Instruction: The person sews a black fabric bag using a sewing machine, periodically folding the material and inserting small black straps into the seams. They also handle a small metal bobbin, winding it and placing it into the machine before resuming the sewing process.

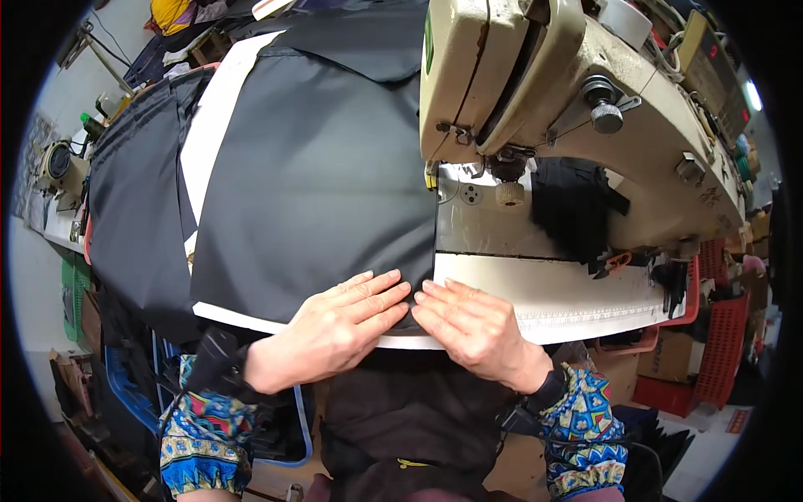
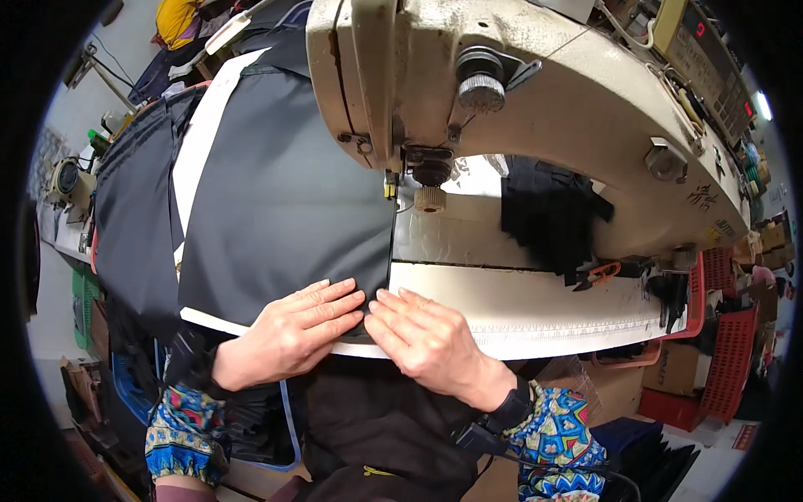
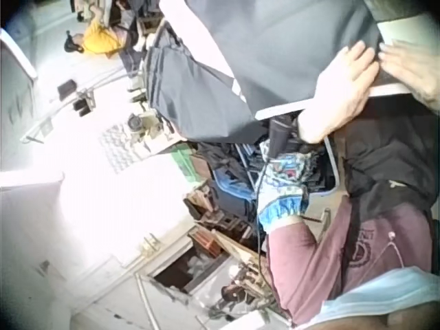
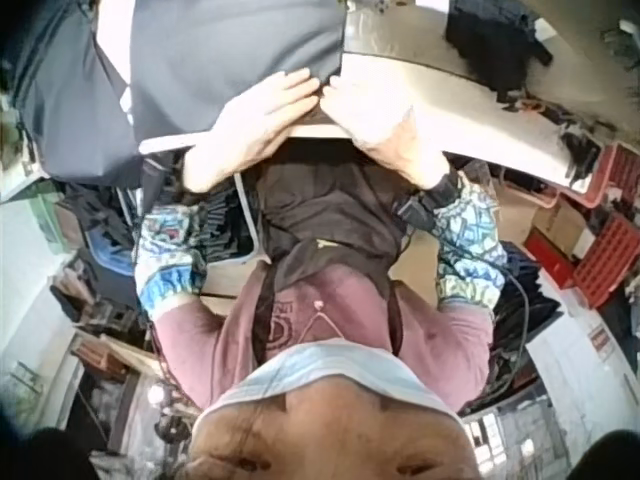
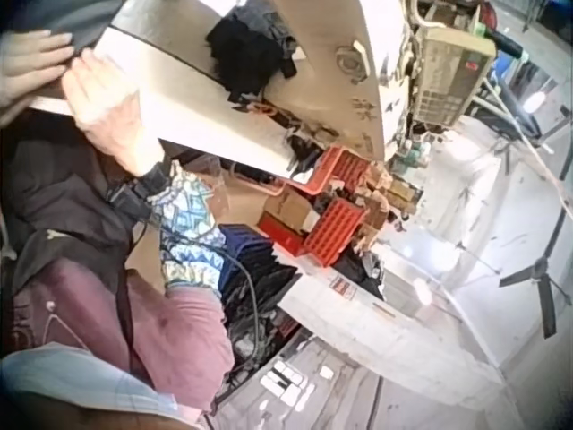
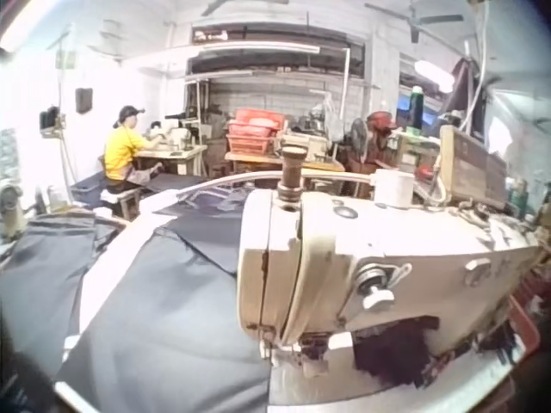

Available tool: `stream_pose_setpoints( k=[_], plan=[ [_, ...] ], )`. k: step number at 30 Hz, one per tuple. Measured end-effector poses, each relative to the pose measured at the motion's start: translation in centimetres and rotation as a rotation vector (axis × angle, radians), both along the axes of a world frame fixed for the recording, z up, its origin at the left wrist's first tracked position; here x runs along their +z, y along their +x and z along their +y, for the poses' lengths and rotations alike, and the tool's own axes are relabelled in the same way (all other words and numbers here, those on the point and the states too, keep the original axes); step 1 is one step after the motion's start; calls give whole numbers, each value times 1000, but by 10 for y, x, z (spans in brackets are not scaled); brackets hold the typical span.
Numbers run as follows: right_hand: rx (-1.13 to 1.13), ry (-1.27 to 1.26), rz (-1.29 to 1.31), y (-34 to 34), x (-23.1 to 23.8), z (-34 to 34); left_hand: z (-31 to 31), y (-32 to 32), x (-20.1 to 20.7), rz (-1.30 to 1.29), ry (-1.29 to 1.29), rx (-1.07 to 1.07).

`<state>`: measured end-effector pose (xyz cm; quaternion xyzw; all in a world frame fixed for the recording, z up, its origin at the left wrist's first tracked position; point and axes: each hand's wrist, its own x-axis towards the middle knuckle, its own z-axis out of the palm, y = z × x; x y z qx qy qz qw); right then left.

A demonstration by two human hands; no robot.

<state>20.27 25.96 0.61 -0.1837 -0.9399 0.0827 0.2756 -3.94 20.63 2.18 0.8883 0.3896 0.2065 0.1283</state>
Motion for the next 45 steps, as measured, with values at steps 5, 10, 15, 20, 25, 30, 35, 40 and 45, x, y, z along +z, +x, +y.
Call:
stream_pose_setpoints(
  k=[5,10,15,20,25,30,35,40,45],
  plan=[
    [-54,16,-63,-7,0,8,15,7,-23,-64,250,131],
    [-113,-31,-33,7,8,-3,43,6,-22,-92,251,130],
    [-195,-5,55,27,6,-3,70,-4,-18,-51,284,124],
    [-445,130,-68,48,7,40,92,-2,-25,-67,333,141],
    [-815,193,-359,44,9,93,84,3,-22,-95,299,186],
    [-577,76,-259,26,14,17,55,11,-11,-36,251,218],
    [-322,-158,-232,18,19,-53,3,40,-15,35,80,111],
    [-153,27,-23,26,-11,-58,-72,57,-19,-609,-196,508],
    [54,40,106,20,-19,-53,-87,61,-20,-1166,-1119,799]
  ],
)
